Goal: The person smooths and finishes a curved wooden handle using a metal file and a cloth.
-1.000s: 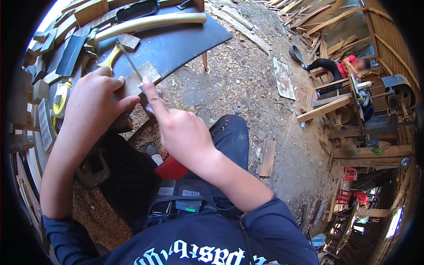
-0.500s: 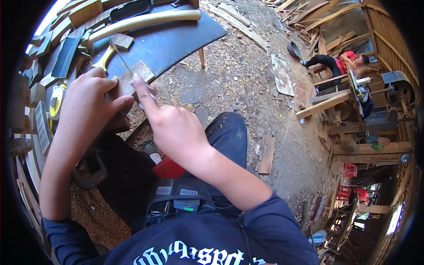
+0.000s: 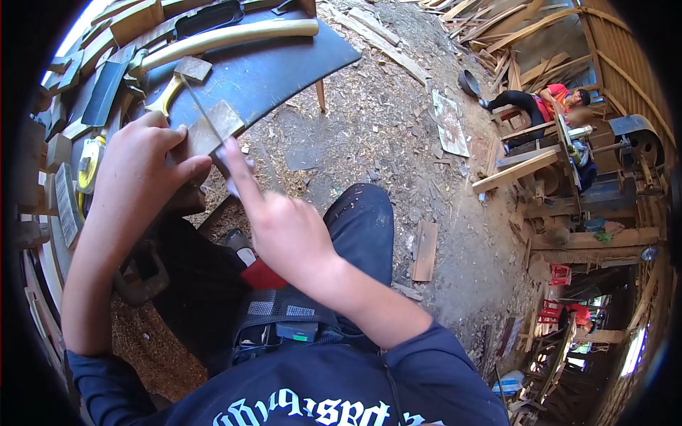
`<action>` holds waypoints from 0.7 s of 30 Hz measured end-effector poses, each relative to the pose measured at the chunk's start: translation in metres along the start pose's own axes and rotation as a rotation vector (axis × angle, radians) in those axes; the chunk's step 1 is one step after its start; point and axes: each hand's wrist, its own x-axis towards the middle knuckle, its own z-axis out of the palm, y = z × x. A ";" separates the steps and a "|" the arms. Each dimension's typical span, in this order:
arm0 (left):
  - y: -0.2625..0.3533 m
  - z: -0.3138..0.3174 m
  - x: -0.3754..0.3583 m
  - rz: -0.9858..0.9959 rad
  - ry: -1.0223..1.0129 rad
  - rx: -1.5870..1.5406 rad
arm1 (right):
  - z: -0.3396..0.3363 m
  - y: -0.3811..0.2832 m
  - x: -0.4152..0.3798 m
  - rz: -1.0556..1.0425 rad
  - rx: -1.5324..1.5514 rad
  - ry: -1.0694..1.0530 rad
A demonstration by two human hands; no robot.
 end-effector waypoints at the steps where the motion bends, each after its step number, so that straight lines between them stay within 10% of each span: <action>1: -0.005 0.004 -0.001 0.019 0.013 0.012 | -0.003 -0.001 -0.011 0.015 0.027 -0.012; 21: -0.008 0.002 0.000 0.021 -0.008 0.020 | 0.002 0.004 0.003 -0.017 0.052 0.006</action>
